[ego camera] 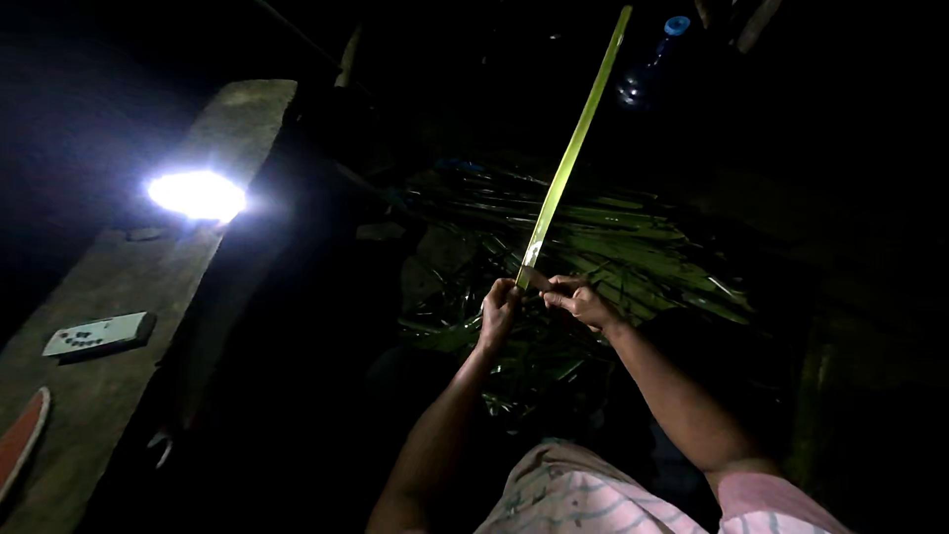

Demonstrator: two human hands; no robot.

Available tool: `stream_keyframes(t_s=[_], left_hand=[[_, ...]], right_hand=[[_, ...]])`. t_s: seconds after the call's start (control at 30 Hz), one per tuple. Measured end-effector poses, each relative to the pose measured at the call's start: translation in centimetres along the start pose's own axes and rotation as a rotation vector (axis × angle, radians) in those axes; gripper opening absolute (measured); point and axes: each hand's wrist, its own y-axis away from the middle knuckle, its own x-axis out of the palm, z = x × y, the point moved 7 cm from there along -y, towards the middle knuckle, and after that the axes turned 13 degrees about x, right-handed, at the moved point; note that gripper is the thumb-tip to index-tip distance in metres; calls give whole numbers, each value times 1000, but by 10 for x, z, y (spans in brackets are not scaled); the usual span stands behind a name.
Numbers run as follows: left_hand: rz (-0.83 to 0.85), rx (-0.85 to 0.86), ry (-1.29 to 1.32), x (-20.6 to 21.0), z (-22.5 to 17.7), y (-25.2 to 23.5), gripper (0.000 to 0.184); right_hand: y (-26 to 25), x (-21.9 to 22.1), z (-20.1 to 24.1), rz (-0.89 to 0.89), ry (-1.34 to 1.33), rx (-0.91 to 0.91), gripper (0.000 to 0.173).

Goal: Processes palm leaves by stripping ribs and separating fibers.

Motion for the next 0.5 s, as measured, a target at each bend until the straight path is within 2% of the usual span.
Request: stream_keyframes(t_s=[0.07,0.17,0.3,0.37,0.5], left_hand=[[19,96,-127,3,-3,2,21],[-3,139,-325,6,-4,4,23],[-41,131,-357,7,-1,9,26],[-62,142,-304,7,-3,11,25],[-90,112,-13,9,-8,11,16]], right_hand=[[1,7,-2,-7,0,76,19],[5,21,2,39,13,187,39],[5,31,7,64,130,83,55],[5,33,8,98,124,33,53],[6,28,13,138,122,-30,42]])
